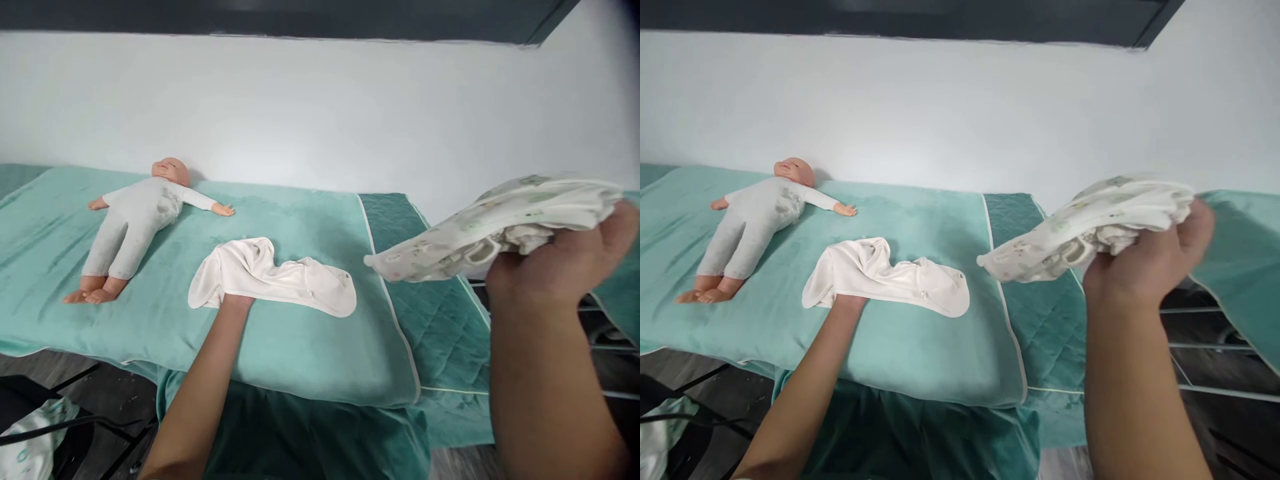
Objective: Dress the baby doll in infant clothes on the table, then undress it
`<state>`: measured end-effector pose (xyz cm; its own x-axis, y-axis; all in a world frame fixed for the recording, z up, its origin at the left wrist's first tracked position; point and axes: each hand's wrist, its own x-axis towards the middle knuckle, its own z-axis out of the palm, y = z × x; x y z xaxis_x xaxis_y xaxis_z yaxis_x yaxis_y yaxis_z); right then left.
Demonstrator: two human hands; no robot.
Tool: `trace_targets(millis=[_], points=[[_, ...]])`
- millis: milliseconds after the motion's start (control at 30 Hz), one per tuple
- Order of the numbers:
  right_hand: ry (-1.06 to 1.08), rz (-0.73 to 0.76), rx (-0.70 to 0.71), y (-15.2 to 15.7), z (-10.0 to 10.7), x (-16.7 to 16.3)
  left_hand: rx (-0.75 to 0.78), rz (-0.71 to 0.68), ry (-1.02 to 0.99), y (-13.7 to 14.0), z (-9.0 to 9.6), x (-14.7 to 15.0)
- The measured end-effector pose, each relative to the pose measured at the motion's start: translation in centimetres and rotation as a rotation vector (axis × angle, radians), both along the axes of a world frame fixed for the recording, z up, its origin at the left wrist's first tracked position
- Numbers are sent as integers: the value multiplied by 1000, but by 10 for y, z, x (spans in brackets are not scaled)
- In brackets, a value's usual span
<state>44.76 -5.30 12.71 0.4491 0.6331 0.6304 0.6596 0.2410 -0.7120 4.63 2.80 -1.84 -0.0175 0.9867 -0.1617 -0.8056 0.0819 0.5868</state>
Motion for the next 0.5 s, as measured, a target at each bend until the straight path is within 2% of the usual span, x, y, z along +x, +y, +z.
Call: trace_targets(millis=[33, 67, 100, 133, 200, 233, 300, 367, 433, 500], points=[[16, -115, 120, -4, -5, 6, -2, 0, 4, 0, -1, 0], [2, -193, 162, -7, -14, 10, 2, -1, 8, 1, -1, -1], [-33, -224, 123, -9, -26, 11, 11, -7, 13, 1, -2, -1], [-106, -197, -28, -10, -41, 10, 24, -13, 16, 2, -2, -1], [-217, -23, -362, -13, -74, 1, 51, -26, 21, 3, -3, -2], [-231, 44, -441, -15, -90, -6, 60, -29, 22, 3, -4, -2], [-258, 81, -524, -22, -116, -24, 59, -24, 21, 3, -4, -2], [-357, 9, -616, -29, -131, -40, 50, -18, 21, 2, -3, -2], [-440, -75, -675, -32, -136, -48, 39, -17, 26, 0, 0, -1], [-433, -96, -660, -27, -136, -48, 23, -16, 32, -1, 3, 0]])
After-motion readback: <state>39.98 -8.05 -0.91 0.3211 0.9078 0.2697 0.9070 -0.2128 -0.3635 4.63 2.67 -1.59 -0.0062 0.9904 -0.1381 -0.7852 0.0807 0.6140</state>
